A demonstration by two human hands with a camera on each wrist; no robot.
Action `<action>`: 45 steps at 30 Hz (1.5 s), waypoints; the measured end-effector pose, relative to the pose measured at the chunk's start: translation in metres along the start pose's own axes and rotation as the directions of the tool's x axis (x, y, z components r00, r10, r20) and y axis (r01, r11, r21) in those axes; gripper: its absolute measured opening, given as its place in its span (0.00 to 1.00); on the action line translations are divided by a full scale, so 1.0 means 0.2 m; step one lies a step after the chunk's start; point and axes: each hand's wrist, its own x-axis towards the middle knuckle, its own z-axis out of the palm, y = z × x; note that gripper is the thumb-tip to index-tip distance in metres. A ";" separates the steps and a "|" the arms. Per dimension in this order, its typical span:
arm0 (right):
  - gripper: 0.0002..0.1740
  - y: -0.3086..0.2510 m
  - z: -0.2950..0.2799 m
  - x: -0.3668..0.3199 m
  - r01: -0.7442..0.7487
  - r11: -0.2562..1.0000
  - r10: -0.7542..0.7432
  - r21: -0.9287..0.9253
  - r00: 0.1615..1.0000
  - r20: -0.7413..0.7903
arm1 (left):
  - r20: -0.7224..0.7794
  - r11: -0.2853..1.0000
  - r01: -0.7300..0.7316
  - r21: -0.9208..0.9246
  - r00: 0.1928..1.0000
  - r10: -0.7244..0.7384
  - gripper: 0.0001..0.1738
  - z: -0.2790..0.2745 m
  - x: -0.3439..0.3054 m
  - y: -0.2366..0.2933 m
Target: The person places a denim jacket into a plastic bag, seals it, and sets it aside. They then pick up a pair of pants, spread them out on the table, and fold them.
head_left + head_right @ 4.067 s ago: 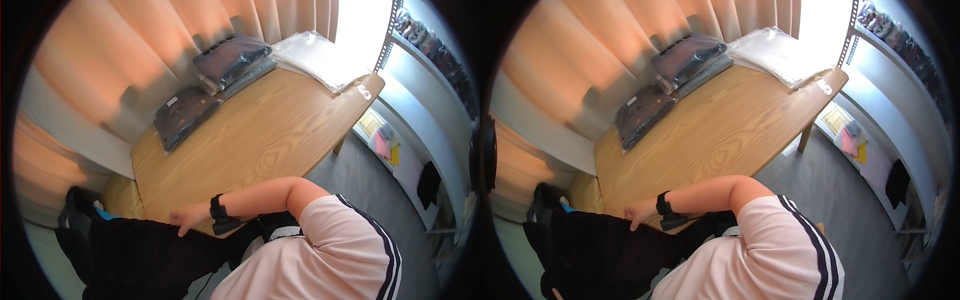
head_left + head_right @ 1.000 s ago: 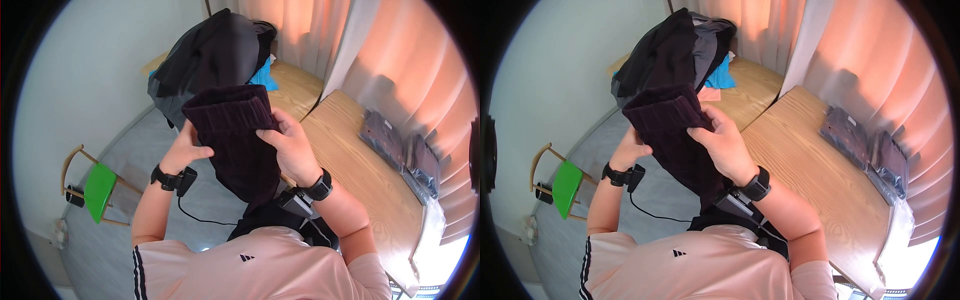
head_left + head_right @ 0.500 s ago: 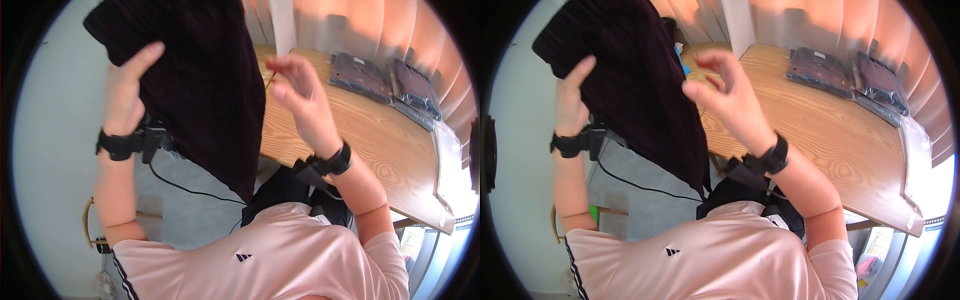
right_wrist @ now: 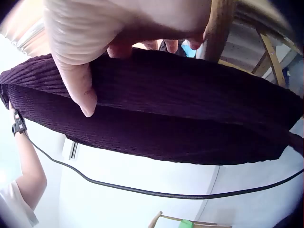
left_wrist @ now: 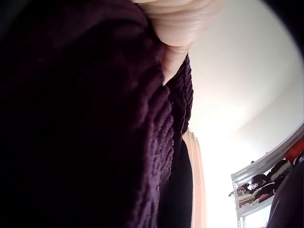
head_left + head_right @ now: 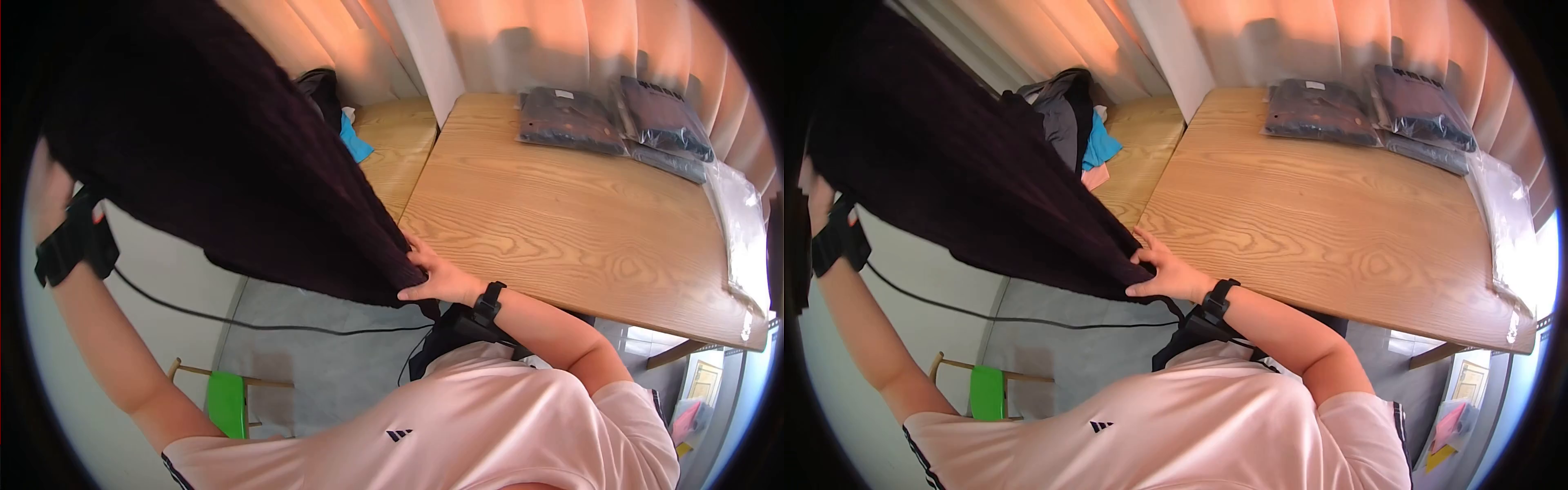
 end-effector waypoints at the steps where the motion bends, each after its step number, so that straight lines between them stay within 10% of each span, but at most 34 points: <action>1: 0.24 0.02 0.01 -0.01 0.005 1.000 -0.005 0.004 1.000 -0.011 | -0.005 1.000 -0.015 0.009 1.000 0.015 0.21 -0.02 -0.01 0.02; 5: 0.20 0.00 0.04 -0.05 0.055 0.998 -0.054 -0.031 0.998 0.008 | -0.036 0.994 -0.048 0.101 0.998 0.052 0.22 -0.16 0.06 0.09; 7: 0.19 -0.14 0.02 -0.09 -0.403 0.915 0.403 -0.021 0.915 0.008 | -0.052 0.989 -0.046 0.138 0.997 0.053 0.23 -0.22 0.09 0.11; 8: 0.19 -0.20 0.00 -0.11 -0.406 0.914 0.406 -0.021 0.914 -0.003 | -0.060 0.988 -0.041 0.150 0.997 0.050 0.23 -0.25 0.10 0.11; 12: 0.17 -0.61 -0.20 -0.29 -0.226 0.928 0.145 -0.296 0.951 -0.272 | -0.087 0.986 0.021 0.162 0.996 -0.007 0.25 -0.32 0.13 0.04; 22: 0.18 -1.59 -0.83 -1.03 -0.651 0.558 -0.059 -0.515 0.588 -0.807 | 0.101 0.908 0.411 -0.078 0.909 -0.403 0.34 -0.29 0.27 -0.77; 25: 0.19 -1.71 -1.14 -1.14 -0.787 0.352 0.022 -0.507 0.548 -0.836 | 0.180 0.778 0.578 -0.246 0.816 -0.550 0.33 0.04 -0.17 -0.95; 29: 0.18 -1.59 -1.49 -1.23 -0.711 -0.100 -0.012 -0.696 0.700 -0.714 | 0.400 0.470 0.832 -0.293 0.553 -0.730 0.29 0.26 -0.51 -1.25; 35: 0.06 -1.12 -1.66 -1.33 -0.714 0.209 -0.133 -0.668 0.656 -0.743 | 0.589 0.038 0.998 -0.049 0.060 -0.806 0.33 -0.04 -0.74 -2.35; 38: 0.09 -1.13 -1.59 -1.50 -0.853 0.249 0.028 -0.458 0.479 -0.877 | 0.384 0.485 0.852 0.196 0.389 -0.838 0.31 -0.21 -0.91 -2.31; 40: 0.09 -1.08 -1.54 -1.64 -0.898 0.244 0.058 -0.365 0.390 -0.919 | 0.179 0.799 0.491 0.346 0.802 -0.570 0.33 -0.07 -1.11 -1.95; 45: 0.16 -0.89 -1.39 -1.95 -0.970 0.243 0.003 0.009 -0.008 -1.000 | 0.849 0.959 0.035 0.283 0.456 -0.267 0.23 0.09 -1.48 -1.48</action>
